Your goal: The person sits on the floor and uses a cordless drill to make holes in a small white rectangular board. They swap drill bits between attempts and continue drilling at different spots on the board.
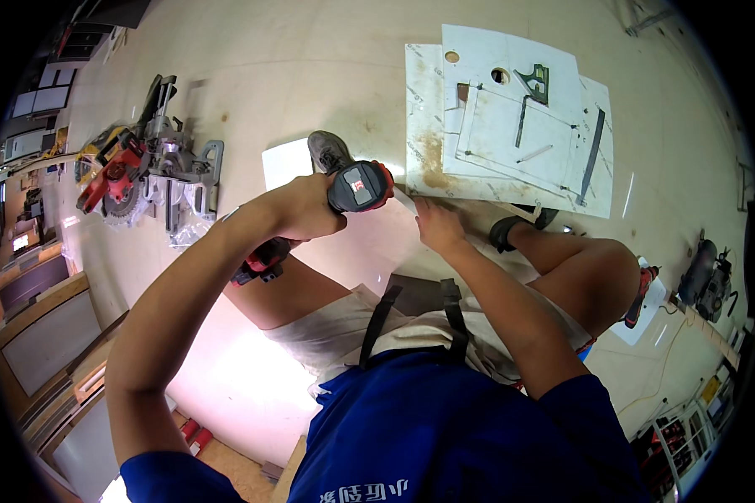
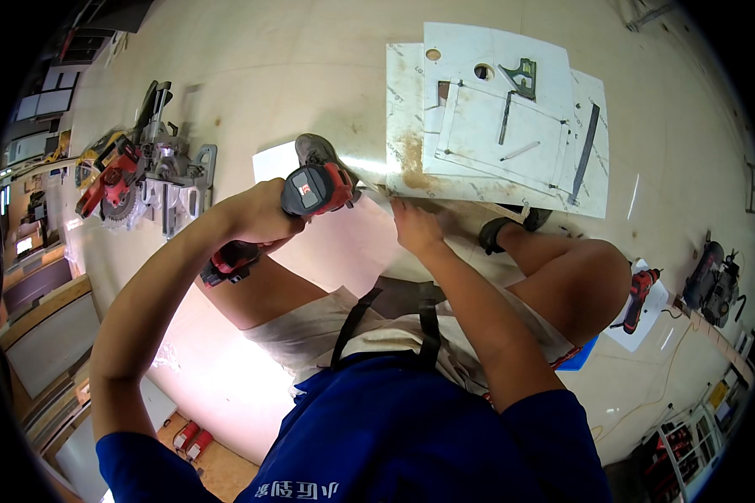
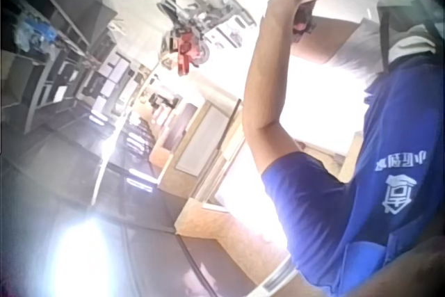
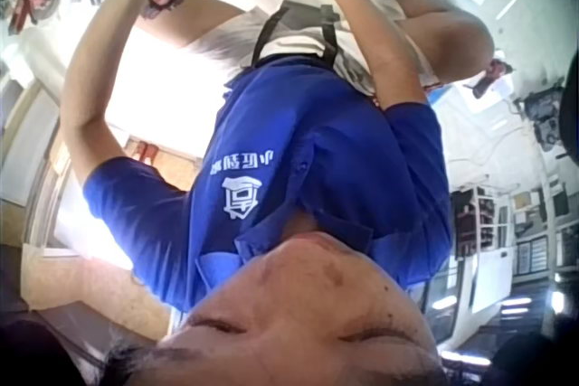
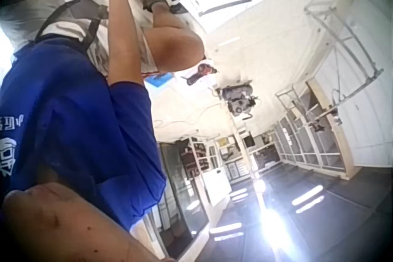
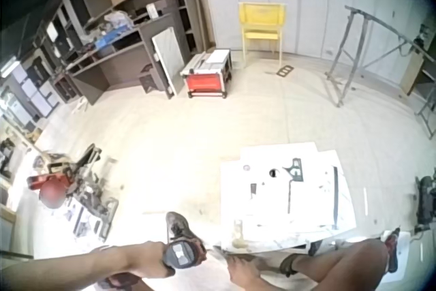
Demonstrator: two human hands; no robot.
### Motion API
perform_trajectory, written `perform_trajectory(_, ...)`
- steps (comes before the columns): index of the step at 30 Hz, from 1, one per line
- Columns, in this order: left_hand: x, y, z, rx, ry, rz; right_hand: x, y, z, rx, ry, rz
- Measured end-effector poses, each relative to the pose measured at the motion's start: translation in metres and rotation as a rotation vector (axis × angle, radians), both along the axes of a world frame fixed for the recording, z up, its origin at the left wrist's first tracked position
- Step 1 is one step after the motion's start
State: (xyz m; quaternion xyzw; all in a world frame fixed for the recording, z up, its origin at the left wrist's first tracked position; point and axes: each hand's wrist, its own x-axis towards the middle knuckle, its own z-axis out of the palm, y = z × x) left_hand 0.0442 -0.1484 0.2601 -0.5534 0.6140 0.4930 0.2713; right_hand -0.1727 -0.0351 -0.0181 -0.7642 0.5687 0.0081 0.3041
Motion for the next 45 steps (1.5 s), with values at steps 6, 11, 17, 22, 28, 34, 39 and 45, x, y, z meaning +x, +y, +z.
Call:
perform_trajectory(6,0.001,0.0,-0.002,-0.003,0.012,0.017,-0.002,-0.002,-0.002,-0.027,-0.026,0.0)
perform_trajectory(11,-0.011,-0.003,0.004,0.009,-0.023,-0.027,-0.005,-0.001,-0.004,-0.007,-0.071,-0.026)
perform_trajectory(17,0.017,-0.003,-0.026,0.079,0.046,0.063,0.002,0.001,0.0,0.079,0.008,0.015)
perform_trajectory(22,0.019,0.0,-0.028,0.092,0.026,-0.008,0.006,0.011,-0.01,-0.003,-0.006,0.003)
perform_trajectory(28,0.011,0.008,-0.017,0.058,-0.009,-0.014,0.008,0.009,-0.004,-0.024,0.008,0.017)
perform_trajectory(34,0.016,0.011,-0.017,0.048,0.025,-0.018,0.007,0.007,-0.002,0.002,-0.004,0.01)
perform_trajectory(39,0.018,0.016,-0.012,0.02,0.055,0.05,0.007,0.008,-0.002,0.023,0.01,0.011)
perform_trajectory(45,0.021,0.02,-0.009,0.015,0.111,0.135,0.008,0.013,0.003,-0.02,-0.007,0.001)
